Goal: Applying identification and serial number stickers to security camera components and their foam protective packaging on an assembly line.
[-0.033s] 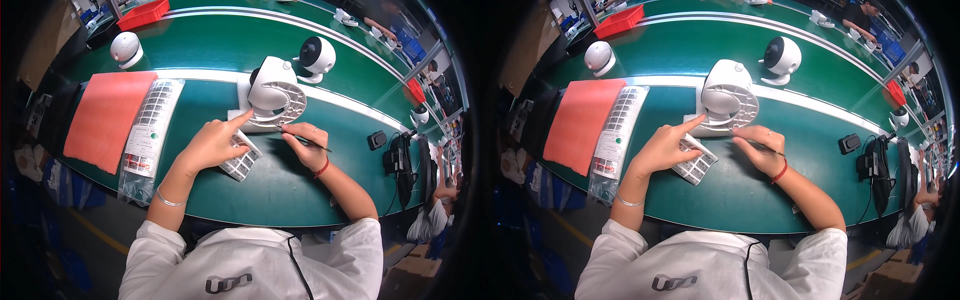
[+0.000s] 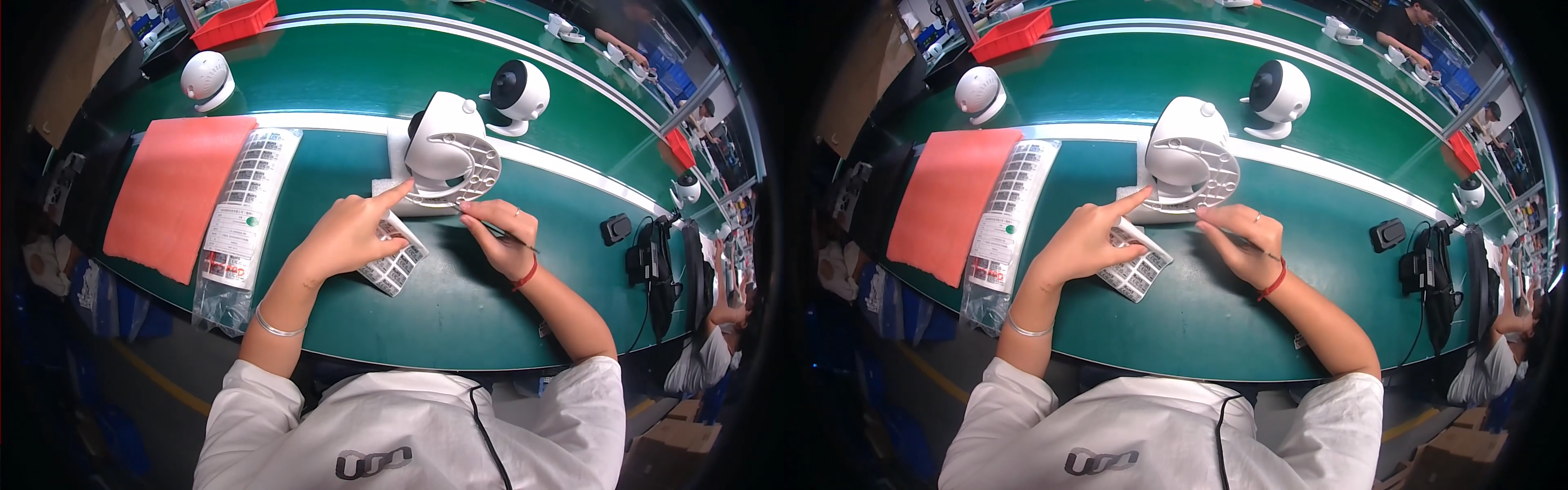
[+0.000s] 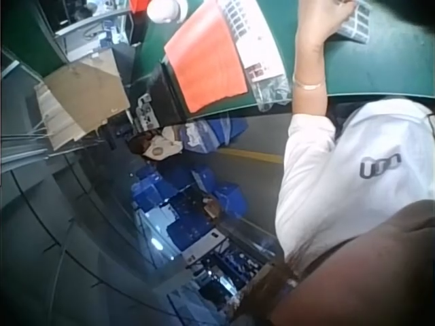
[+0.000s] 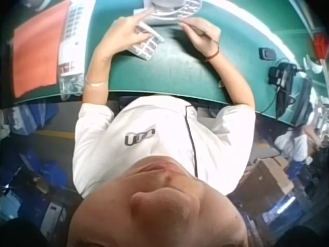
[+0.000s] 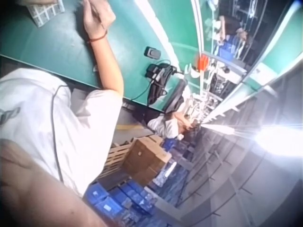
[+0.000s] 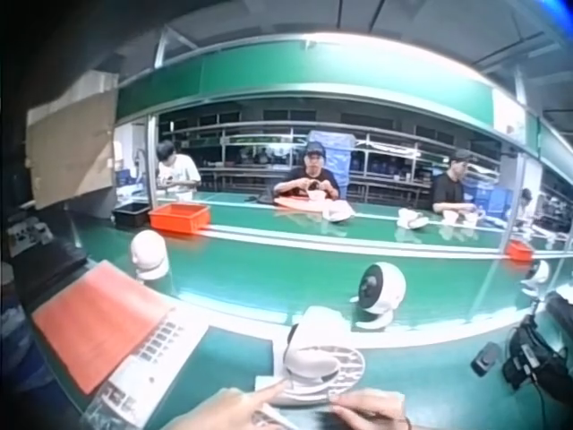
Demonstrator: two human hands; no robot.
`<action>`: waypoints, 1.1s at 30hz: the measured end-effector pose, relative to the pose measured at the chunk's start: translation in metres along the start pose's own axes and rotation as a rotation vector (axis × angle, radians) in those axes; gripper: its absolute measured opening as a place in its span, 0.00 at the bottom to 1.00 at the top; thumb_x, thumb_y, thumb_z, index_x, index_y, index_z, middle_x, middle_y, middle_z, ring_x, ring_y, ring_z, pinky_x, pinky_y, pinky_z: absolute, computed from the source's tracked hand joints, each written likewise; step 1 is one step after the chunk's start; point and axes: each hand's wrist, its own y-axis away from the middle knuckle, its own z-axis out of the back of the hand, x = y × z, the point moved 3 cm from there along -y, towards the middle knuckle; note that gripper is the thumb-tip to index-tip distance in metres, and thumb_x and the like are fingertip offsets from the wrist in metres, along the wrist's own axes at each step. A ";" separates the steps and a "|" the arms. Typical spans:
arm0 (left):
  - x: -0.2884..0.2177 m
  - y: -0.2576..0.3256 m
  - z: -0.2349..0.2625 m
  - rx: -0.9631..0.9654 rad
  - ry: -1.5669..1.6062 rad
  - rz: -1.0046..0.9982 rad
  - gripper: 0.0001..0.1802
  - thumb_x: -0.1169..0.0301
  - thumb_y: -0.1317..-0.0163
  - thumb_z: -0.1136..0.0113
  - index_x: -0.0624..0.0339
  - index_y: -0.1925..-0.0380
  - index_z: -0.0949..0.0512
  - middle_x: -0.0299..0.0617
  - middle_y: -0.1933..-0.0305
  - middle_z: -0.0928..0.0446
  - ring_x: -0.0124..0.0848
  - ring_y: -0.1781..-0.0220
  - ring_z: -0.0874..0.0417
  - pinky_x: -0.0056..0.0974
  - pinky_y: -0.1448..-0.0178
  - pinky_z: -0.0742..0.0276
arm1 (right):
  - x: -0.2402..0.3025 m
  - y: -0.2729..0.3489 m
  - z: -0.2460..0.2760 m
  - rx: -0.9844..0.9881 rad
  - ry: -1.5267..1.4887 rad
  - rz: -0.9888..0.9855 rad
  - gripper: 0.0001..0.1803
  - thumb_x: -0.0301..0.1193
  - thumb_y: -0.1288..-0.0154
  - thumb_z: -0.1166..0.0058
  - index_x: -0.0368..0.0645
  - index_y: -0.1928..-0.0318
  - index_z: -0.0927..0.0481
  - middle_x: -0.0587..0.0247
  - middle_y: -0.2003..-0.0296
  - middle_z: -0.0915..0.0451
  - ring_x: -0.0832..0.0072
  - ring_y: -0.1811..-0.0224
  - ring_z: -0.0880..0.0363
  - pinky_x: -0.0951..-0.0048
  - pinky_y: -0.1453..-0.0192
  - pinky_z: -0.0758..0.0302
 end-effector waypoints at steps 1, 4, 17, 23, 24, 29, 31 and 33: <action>0.000 0.000 0.000 -0.002 -0.001 -0.007 0.40 0.68 0.52 0.33 0.61 0.36 0.33 0.60 0.70 0.20 0.51 0.69 0.17 0.47 0.62 0.23 | 0.006 -0.003 -0.001 0.024 0.079 0.054 0.10 0.19 0.48 0.35 0.36 0.63 0.16 0.56 0.67 0.15 0.67 0.68 0.15 0.74 0.63 0.20; -0.002 0.002 0.001 0.001 -0.003 -0.003 0.40 0.68 0.52 0.34 0.61 0.36 0.33 0.60 0.71 0.21 0.51 0.70 0.17 0.47 0.62 0.23 | 0.010 -0.004 -0.010 0.132 0.308 0.321 0.14 0.18 0.51 0.39 0.36 0.60 0.18 0.56 0.68 0.16 0.66 0.71 0.16 0.71 0.69 0.20; 0.002 0.000 0.004 -0.017 -0.061 -0.012 0.43 0.64 0.51 0.32 0.62 0.34 0.36 0.60 0.74 0.22 0.53 0.71 0.18 0.46 0.62 0.23 | 0.046 -0.037 0.017 0.187 0.187 0.053 0.13 0.18 0.51 0.39 0.40 0.62 0.17 0.57 0.66 0.18 0.62 0.61 0.19 0.68 0.57 0.23; 0.010 0.003 -0.001 0.098 -0.026 0.081 0.47 0.60 0.54 0.32 0.67 0.34 0.38 0.62 0.69 0.20 0.55 0.65 0.17 0.46 0.55 0.21 | 0.039 -0.102 0.047 0.290 0.180 -0.186 0.16 0.19 0.44 0.49 0.37 0.53 0.23 0.57 0.75 0.27 0.67 0.73 0.24 0.71 0.67 0.29; 0.008 0.004 0.000 0.129 -0.027 0.112 0.43 0.62 0.53 0.33 0.68 0.37 0.37 0.60 0.65 0.19 0.55 0.61 0.17 0.50 0.53 0.21 | 0.031 -0.110 0.040 0.507 0.387 -0.153 0.15 0.28 0.43 0.41 0.39 0.55 0.22 0.53 0.75 0.25 0.61 0.72 0.22 0.66 0.69 0.28; 0.011 0.003 0.001 0.056 -0.064 0.059 0.45 0.60 0.54 0.32 0.67 0.36 0.35 0.63 0.68 0.20 0.54 0.63 0.17 0.46 0.53 0.21 | 0.014 -0.143 0.031 0.740 0.523 -0.015 0.12 0.37 0.48 0.34 0.42 0.68 0.18 0.56 0.79 0.20 0.57 0.75 0.20 0.61 0.71 0.27; 0.011 0.004 0.003 0.116 -0.035 0.110 0.42 0.62 0.53 0.34 0.68 0.37 0.35 0.61 0.62 0.19 0.55 0.59 0.17 0.48 0.51 0.21 | 0.011 -0.157 0.033 0.651 0.537 0.012 0.11 0.36 0.50 0.34 0.45 0.67 0.17 0.58 0.79 0.20 0.59 0.76 0.20 0.62 0.72 0.26; 0.010 0.003 0.005 0.106 -0.032 0.115 0.42 0.62 0.53 0.34 0.68 0.37 0.35 0.61 0.61 0.19 0.54 0.59 0.17 0.48 0.51 0.21 | -0.010 -0.166 0.030 0.575 0.648 0.025 0.11 0.35 0.49 0.32 0.43 0.68 0.17 0.59 0.80 0.21 0.63 0.78 0.21 0.67 0.71 0.27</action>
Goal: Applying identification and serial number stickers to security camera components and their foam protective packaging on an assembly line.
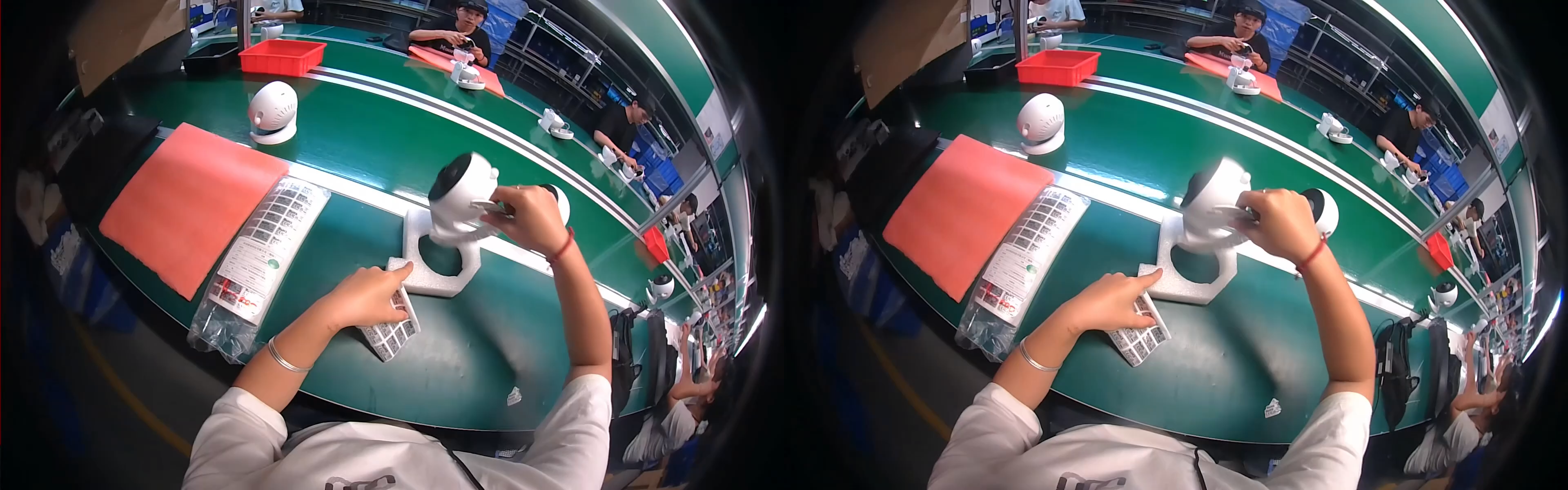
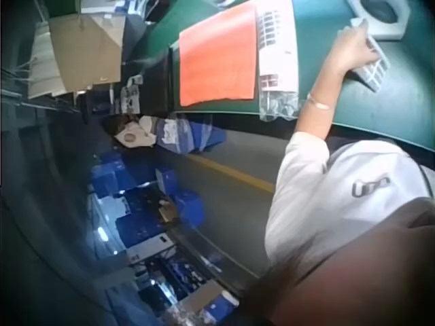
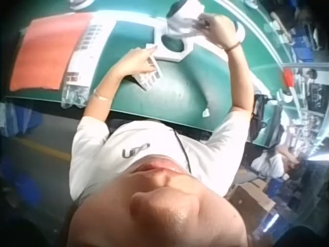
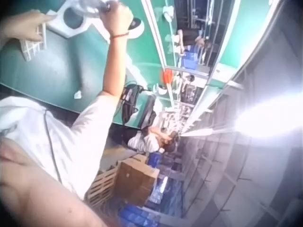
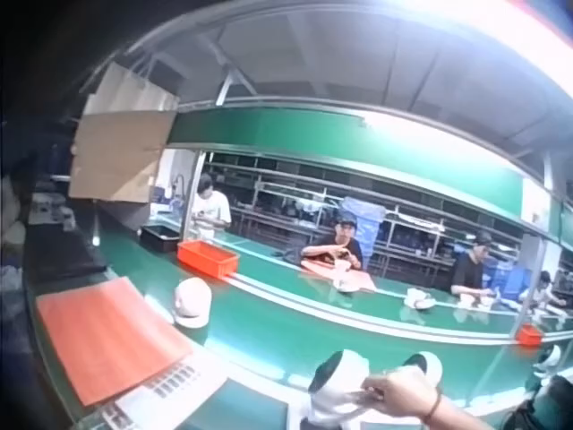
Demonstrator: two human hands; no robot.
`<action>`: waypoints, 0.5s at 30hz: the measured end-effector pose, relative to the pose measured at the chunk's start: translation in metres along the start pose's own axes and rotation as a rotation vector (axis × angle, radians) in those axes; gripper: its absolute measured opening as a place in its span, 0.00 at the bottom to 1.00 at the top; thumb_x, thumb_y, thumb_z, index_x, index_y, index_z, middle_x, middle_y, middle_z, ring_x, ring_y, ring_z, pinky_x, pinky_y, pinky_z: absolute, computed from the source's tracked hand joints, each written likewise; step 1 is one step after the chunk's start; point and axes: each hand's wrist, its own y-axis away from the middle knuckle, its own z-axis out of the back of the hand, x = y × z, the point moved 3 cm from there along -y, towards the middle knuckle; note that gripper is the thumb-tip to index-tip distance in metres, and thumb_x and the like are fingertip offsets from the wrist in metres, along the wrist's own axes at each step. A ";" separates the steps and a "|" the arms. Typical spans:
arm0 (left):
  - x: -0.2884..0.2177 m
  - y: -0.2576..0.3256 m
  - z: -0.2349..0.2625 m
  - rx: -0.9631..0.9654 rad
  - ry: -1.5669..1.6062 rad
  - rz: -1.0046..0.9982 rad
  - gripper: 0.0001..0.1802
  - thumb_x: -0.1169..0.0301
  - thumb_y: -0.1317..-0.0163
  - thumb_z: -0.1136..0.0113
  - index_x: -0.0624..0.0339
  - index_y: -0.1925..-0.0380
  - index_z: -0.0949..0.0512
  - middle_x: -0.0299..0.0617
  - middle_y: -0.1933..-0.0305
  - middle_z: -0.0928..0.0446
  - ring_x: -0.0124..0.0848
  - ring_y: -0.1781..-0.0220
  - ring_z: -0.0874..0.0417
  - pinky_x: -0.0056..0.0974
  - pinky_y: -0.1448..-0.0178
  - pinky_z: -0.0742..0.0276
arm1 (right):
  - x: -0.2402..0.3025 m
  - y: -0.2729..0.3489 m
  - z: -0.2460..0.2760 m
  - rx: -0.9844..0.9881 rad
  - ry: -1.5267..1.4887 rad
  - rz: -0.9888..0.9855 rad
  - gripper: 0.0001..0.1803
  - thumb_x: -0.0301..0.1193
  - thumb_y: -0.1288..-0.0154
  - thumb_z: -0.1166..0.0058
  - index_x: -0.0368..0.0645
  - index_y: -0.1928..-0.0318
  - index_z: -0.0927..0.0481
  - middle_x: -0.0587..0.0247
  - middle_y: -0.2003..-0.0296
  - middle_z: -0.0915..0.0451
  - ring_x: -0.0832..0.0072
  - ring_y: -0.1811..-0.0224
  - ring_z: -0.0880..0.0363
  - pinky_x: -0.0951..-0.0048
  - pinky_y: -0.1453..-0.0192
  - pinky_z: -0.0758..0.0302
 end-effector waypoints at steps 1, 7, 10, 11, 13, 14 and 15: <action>-0.002 0.001 0.002 0.017 0.009 0.019 0.43 0.62 0.53 0.33 0.67 0.36 0.35 0.61 0.62 0.19 0.54 0.59 0.17 0.48 0.51 0.21 | -0.005 -0.007 -0.011 -0.044 0.092 0.018 0.10 0.37 0.49 0.33 0.46 0.70 0.18 0.60 0.79 0.20 0.62 0.76 0.20 0.64 0.72 0.26; 0.001 -0.002 -0.001 0.042 -0.004 0.001 0.43 0.61 0.53 0.33 0.66 0.36 0.35 0.62 0.62 0.19 0.54 0.59 0.17 0.48 0.51 0.21 | -0.060 -0.055 -0.143 -0.200 0.492 -0.145 0.03 0.32 0.42 0.47 0.49 0.67 0.24 0.61 0.76 0.19 0.61 0.75 0.18 0.59 0.75 0.25; -0.002 -0.002 -0.001 0.048 -0.018 0.004 0.43 0.61 0.53 0.33 0.66 0.36 0.35 0.62 0.62 0.19 0.54 0.60 0.17 0.48 0.52 0.21 | -0.085 -0.058 -0.169 -0.167 0.529 -0.207 0.03 0.32 0.40 0.49 0.48 0.66 0.25 0.60 0.72 0.19 0.63 0.71 0.17 0.60 0.74 0.24; -0.003 -0.003 -0.002 0.058 -0.021 0.002 0.43 0.60 0.52 0.33 0.66 0.36 0.35 0.61 0.63 0.19 0.54 0.60 0.17 0.48 0.52 0.21 | -0.094 -0.055 -0.176 -0.151 0.543 -0.216 0.04 0.32 0.39 0.49 0.48 0.66 0.25 0.59 0.71 0.19 0.63 0.69 0.16 0.60 0.73 0.24; -0.003 -0.003 -0.004 0.058 -0.020 0.000 0.43 0.61 0.53 0.33 0.66 0.36 0.35 0.61 0.63 0.19 0.54 0.61 0.17 0.47 0.52 0.21 | -0.105 -0.045 -0.185 -0.018 0.420 -0.326 0.08 0.37 0.39 0.47 0.50 0.62 0.23 0.59 0.62 0.19 0.61 0.66 0.17 0.60 0.69 0.22; -0.002 -0.002 -0.004 0.050 -0.016 0.003 0.43 0.61 0.53 0.33 0.66 0.36 0.36 0.61 0.64 0.19 0.54 0.61 0.17 0.47 0.52 0.21 | -0.099 -0.037 -0.181 -0.031 0.331 -0.367 0.10 0.38 0.39 0.46 0.50 0.59 0.22 0.59 0.60 0.19 0.60 0.65 0.17 0.60 0.67 0.21; -0.002 -0.003 -0.005 0.054 -0.016 0.007 0.43 0.61 0.53 0.33 0.66 0.36 0.36 0.61 0.64 0.19 0.54 0.61 0.17 0.47 0.52 0.21 | -0.098 -0.029 -0.177 0.021 0.242 -0.428 0.14 0.39 0.40 0.44 0.52 0.54 0.21 0.59 0.58 0.19 0.58 0.63 0.17 0.59 0.63 0.20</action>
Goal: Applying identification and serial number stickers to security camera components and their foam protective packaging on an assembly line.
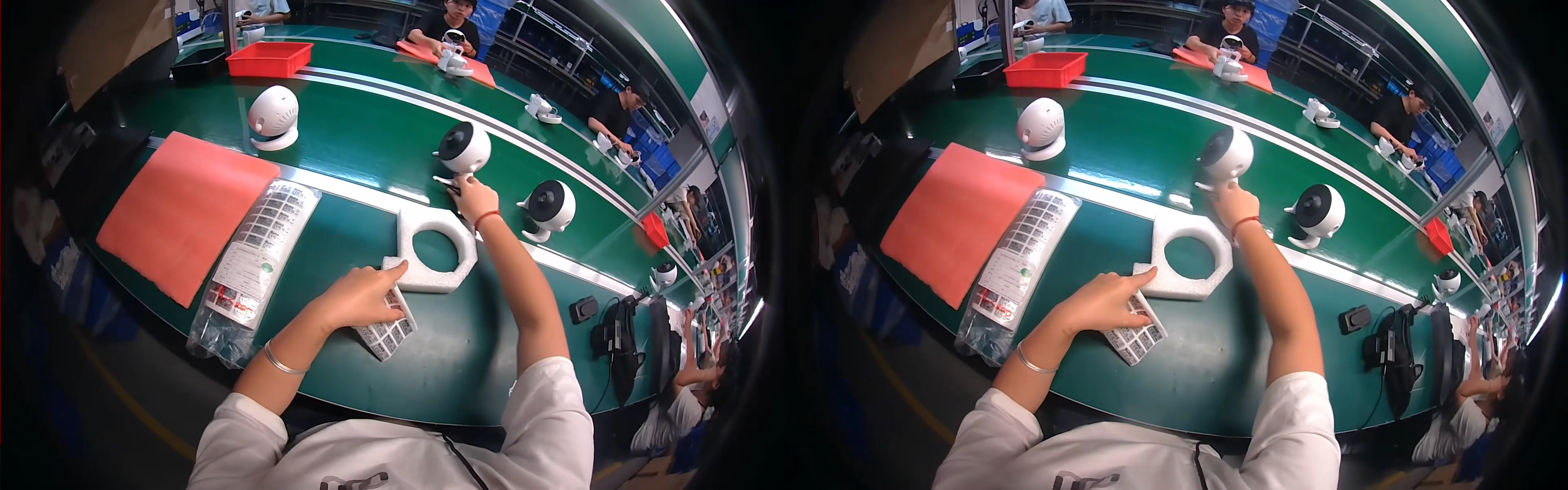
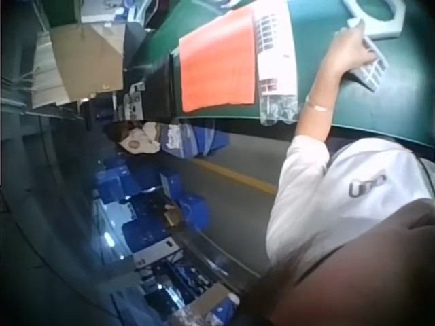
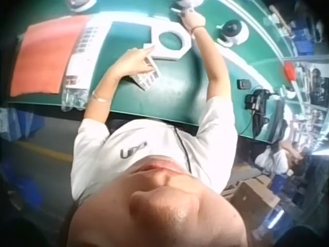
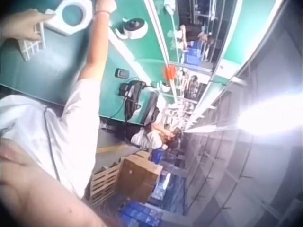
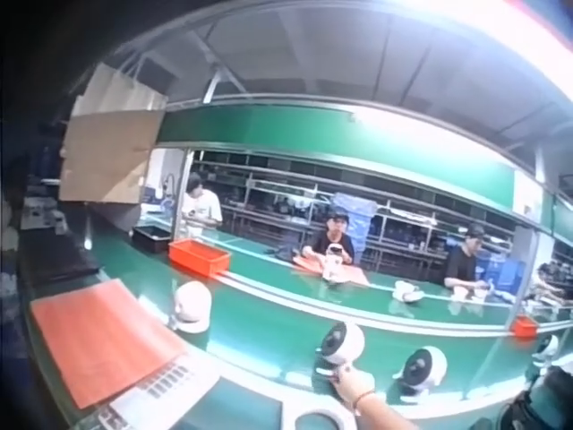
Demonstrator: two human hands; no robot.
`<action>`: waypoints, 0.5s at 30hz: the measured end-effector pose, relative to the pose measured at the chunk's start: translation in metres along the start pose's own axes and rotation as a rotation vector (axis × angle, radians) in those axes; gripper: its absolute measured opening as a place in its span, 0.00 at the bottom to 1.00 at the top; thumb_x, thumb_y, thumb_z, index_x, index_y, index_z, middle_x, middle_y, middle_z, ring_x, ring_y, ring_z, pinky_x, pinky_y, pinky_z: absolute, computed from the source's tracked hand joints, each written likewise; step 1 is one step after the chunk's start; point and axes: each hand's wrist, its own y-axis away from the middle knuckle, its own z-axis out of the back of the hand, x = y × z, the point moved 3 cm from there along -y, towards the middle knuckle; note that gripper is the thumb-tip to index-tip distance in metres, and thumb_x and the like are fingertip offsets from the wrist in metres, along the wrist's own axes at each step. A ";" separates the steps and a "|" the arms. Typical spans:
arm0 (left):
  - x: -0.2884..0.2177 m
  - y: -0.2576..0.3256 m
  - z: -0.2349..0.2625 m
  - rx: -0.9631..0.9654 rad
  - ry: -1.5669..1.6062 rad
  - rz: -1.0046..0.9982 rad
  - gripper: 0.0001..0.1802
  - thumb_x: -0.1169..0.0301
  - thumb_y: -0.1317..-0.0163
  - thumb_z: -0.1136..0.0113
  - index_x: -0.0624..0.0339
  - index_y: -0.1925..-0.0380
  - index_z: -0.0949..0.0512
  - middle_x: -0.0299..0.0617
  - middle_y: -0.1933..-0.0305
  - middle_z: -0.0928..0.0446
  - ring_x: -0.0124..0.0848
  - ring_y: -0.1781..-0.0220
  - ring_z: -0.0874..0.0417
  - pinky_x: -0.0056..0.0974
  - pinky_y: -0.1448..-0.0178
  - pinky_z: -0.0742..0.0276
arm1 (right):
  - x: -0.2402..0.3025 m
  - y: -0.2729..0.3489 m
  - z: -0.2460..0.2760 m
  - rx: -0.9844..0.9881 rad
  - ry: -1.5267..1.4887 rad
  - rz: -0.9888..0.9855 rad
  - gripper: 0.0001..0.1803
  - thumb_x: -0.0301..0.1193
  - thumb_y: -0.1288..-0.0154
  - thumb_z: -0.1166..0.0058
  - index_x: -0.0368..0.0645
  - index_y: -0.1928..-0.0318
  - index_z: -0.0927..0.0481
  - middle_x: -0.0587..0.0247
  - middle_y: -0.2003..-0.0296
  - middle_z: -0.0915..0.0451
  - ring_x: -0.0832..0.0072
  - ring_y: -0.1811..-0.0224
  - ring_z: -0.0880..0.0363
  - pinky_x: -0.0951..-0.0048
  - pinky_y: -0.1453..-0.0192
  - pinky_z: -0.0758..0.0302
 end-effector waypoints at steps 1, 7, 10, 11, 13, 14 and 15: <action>-0.002 -0.002 -0.001 -0.009 0.013 -0.021 0.43 0.61 0.53 0.33 0.66 0.36 0.36 0.61 0.64 0.19 0.54 0.61 0.17 0.47 0.53 0.20 | -0.008 0.015 0.012 -0.018 -0.007 0.009 0.15 0.38 0.40 0.44 0.53 0.52 0.21 0.60 0.57 0.19 0.58 0.63 0.17 0.58 0.62 0.21; -0.001 -0.007 0.005 0.001 0.034 -0.004 0.42 0.62 0.53 0.33 0.66 0.36 0.35 0.60 0.64 0.19 0.53 0.61 0.16 0.47 0.53 0.20 | -0.104 0.096 0.027 0.110 0.093 -0.171 0.18 0.39 0.44 0.44 0.51 0.52 0.22 0.51 0.67 0.17 0.52 0.62 0.18 0.53 0.60 0.21; 0.009 -0.004 0.004 -0.024 0.028 -0.009 0.43 0.60 0.53 0.34 0.66 0.37 0.35 0.58 0.65 0.18 0.52 0.62 0.16 0.47 0.54 0.20 | -0.144 0.120 0.028 0.199 0.206 -0.272 0.22 0.42 0.42 0.46 0.57 0.46 0.24 0.50 0.64 0.17 0.50 0.61 0.18 0.51 0.57 0.22; 0.013 -0.003 0.002 -0.044 0.019 -0.027 0.43 0.59 0.53 0.34 0.66 0.37 0.35 0.57 0.66 0.18 0.52 0.62 0.16 0.47 0.54 0.20 | -0.156 0.123 0.027 0.200 0.232 -0.274 0.24 0.43 0.42 0.46 0.58 0.43 0.26 0.50 0.64 0.17 0.51 0.61 0.18 0.51 0.57 0.22; 0.016 -0.004 -0.001 -0.081 -0.013 -0.119 0.44 0.58 0.54 0.34 0.65 0.36 0.35 0.55 0.66 0.18 0.51 0.63 0.16 0.47 0.56 0.20 | -0.194 0.126 0.014 0.277 0.305 -0.293 0.27 0.45 0.40 0.47 0.60 0.39 0.29 0.50 0.60 0.19 0.51 0.59 0.18 0.52 0.56 0.21; 0.015 -0.001 -0.001 -0.102 -0.036 -0.109 0.42 0.59 0.54 0.34 0.64 0.37 0.34 0.54 0.67 0.18 0.50 0.64 0.16 0.47 0.57 0.20 | -0.207 0.127 0.009 0.234 0.307 -0.300 0.26 0.45 0.40 0.46 0.60 0.40 0.29 0.49 0.58 0.19 0.51 0.57 0.18 0.50 0.55 0.21; 0.016 -0.004 -0.006 -0.080 0.010 -0.161 0.44 0.58 0.51 0.32 0.66 0.36 0.36 0.55 0.70 0.19 0.50 0.65 0.17 0.46 0.59 0.22 | -0.227 0.129 0.004 0.236 0.271 -0.296 0.25 0.42 0.41 0.45 0.58 0.42 0.28 0.49 0.56 0.19 0.51 0.55 0.19 0.49 0.54 0.22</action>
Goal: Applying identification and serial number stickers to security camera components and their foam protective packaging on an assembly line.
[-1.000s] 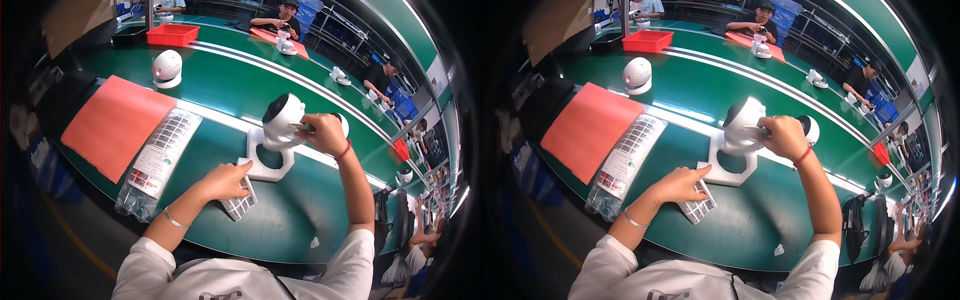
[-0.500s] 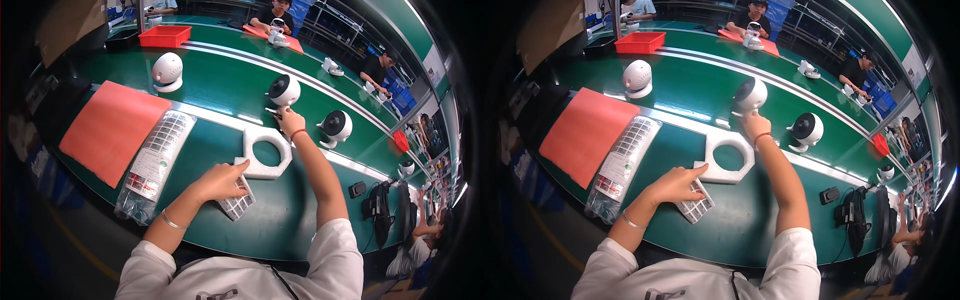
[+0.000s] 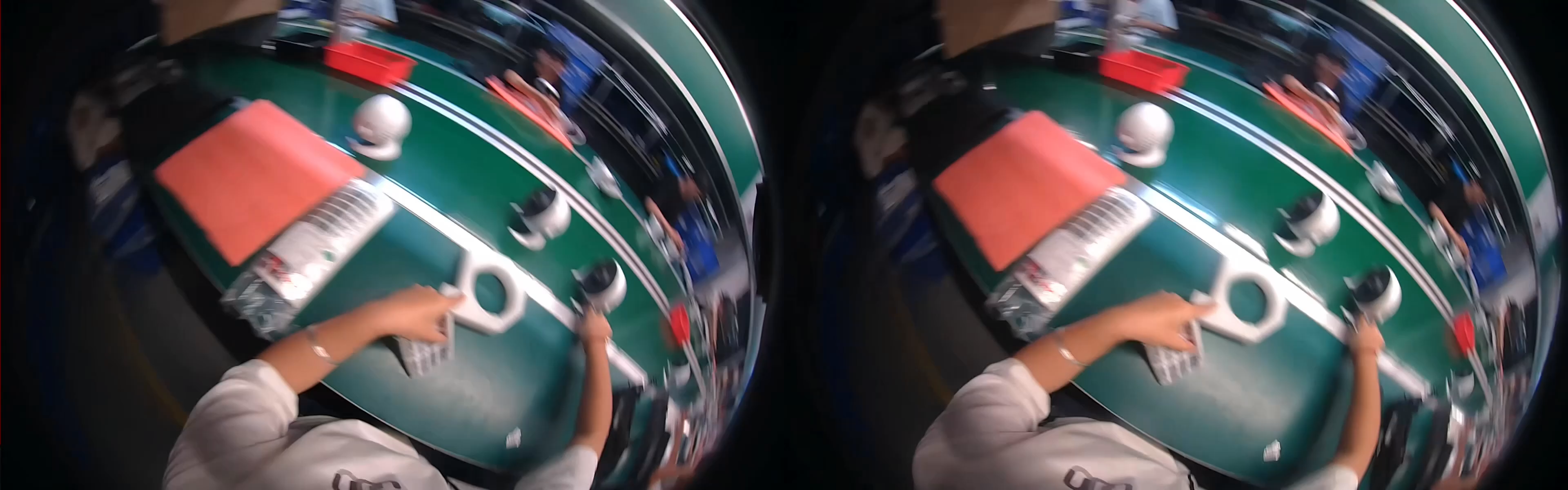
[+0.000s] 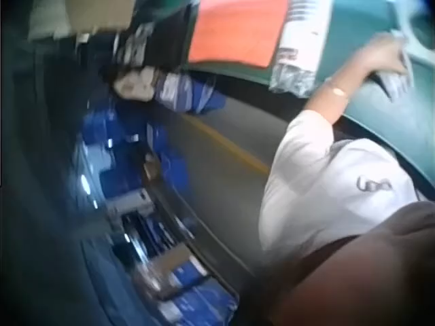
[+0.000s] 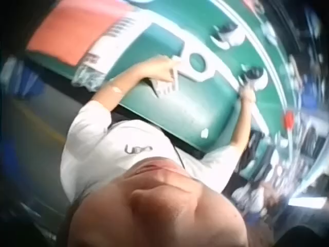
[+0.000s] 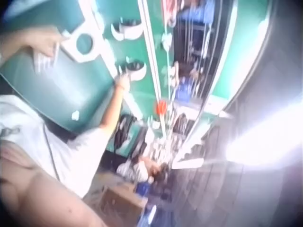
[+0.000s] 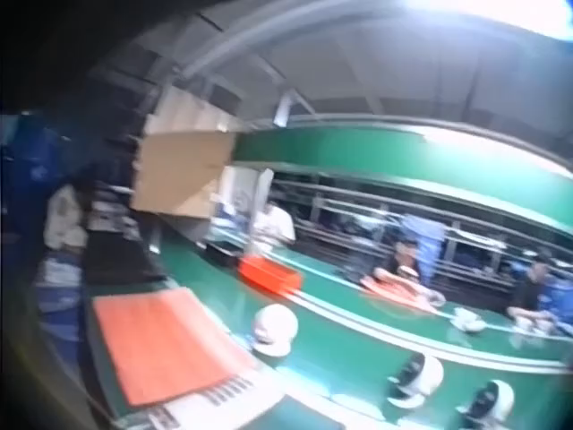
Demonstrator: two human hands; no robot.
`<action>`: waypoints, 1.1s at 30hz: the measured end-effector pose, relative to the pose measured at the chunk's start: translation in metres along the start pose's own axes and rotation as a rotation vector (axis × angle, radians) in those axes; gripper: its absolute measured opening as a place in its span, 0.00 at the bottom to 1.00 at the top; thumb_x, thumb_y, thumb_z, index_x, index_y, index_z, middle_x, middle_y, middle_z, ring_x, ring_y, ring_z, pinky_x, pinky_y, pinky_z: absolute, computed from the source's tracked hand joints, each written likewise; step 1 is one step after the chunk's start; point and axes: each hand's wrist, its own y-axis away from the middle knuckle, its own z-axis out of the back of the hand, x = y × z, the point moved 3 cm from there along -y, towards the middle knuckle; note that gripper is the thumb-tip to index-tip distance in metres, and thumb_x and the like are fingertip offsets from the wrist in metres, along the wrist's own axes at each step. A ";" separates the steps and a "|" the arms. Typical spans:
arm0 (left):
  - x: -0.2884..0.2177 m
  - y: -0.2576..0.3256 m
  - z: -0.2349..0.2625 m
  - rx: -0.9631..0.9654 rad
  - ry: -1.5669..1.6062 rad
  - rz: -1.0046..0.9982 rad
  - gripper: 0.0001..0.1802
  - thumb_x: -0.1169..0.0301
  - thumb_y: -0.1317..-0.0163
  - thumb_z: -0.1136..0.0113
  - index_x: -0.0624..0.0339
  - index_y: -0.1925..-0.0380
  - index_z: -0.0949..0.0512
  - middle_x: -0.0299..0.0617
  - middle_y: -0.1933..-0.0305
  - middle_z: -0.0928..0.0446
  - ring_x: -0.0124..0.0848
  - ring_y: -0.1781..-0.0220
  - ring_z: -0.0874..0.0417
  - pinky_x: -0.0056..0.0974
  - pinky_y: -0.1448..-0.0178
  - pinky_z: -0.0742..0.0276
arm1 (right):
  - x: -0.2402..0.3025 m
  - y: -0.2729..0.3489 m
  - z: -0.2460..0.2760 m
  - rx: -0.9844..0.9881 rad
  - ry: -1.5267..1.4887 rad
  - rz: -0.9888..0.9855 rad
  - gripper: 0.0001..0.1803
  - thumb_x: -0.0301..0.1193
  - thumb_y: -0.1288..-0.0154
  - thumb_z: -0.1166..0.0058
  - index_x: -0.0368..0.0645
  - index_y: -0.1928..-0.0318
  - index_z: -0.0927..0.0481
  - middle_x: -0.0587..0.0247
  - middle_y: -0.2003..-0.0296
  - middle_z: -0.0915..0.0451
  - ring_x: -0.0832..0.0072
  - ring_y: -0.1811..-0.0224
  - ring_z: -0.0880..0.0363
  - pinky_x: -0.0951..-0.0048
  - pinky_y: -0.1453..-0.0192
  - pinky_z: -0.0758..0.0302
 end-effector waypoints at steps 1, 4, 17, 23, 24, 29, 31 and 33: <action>0.007 0.002 -0.007 -0.025 -0.023 -0.030 0.44 0.58 0.52 0.32 0.67 0.36 0.36 0.54 0.68 0.19 0.49 0.63 0.16 0.46 0.60 0.21 | 0.006 -0.005 0.005 0.132 0.010 -0.002 0.30 0.39 0.46 0.42 0.54 0.40 0.30 0.49 0.47 0.24 0.51 0.53 0.19 0.51 0.54 0.21; 0.008 -0.005 -0.020 -0.046 -0.012 -0.068 0.46 0.61 0.55 0.32 0.69 0.36 0.39 0.54 0.68 0.18 0.50 0.63 0.17 0.46 0.60 0.21 | -0.011 -0.007 -0.010 0.081 0.071 -0.023 0.33 0.41 0.54 0.37 0.47 0.46 0.30 0.51 0.51 0.22 0.53 0.52 0.20 0.56 0.52 0.20; 0.005 -0.021 -0.031 -0.013 0.167 -0.080 0.53 0.64 0.56 0.30 0.67 0.31 0.46 0.51 0.67 0.17 0.47 0.64 0.15 0.43 0.58 0.19 | 0.023 0.020 0.116 -0.379 -0.398 0.240 0.12 0.31 0.42 0.39 0.35 0.65 0.22 0.43 0.64 0.23 0.46 0.58 0.25 0.53 0.51 0.29; 0.008 -0.005 -0.018 -0.026 0.151 0.019 0.51 0.61 0.52 0.31 0.62 0.29 0.46 0.58 0.70 0.19 0.50 0.68 0.16 0.45 0.59 0.21 | 0.141 0.089 0.248 -0.308 -0.636 0.629 0.11 0.27 0.45 0.39 0.33 0.69 0.27 0.51 0.72 0.29 0.54 0.70 0.30 0.63 0.64 0.33; 0.009 -0.007 -0.020 -0.028 0.164 0.002 0.51 0.60 0.52 0.31 0.61 0.29 0.46 0.59 0.71 0.19 0.50 0.68 0.16 0.45 0.59 0.21 | 0.146 0.096 0.254 -0.234 -0.622 0.613 0.10 0.27 0.45 0.38 0.34 0.68 0.25 0.51 0.70 0.27 0.53 0.68 0.29 0.63 0.63 0.31; -0.004 -0.011 -0.024 0.012 0.230 0.052 0.51 0.62 0.54 0.31 0.63 0.30 0.45 0.61 0.67 0.19 0.53 0.65 0.16 0.46 0.55 0.21 | 0.173 0.114 0.255 -0.063 -0.519 0.711 0.11 0.30 0.44 0.38 0.41 0.61 0.22 0.55 0.64 0.22 0.52 0.63 0.22 0.58 0.61 0.26; -0.009 -0.010 -0.020 0.027 0.246 0.051 0.51 0.62 0.53 0.33 0.65 0.30 0.46 0.61 0.66 0.19 0.52 0.64 0.16 0.45 0.54 0.21 | 0.179 0.113 0.239 -0.084 -0.480 0.779 0.12 0.33 0.40 0.41 0.41 0.59 0.24 0.55 0.63 0.22 0.53 0.63 0.21 0.57 0.61 0.26; -0.016 -0.011 -0.016 0.047 0.215 0.064 0.51 0.63 0.53 0.33 0.67 0.30 0.46 0.61 0.65 0.19 0.52 0.63 0.16 0.45 0.53 0.21 | 0.175 0.100 0.233 0.051 -0.536 0.757 0.13 0.34 0.39 0.42 0.38 0.59 0.25 0.54 0.63 0.22 0.53 0.63 0.22 0.57 0.60 0.26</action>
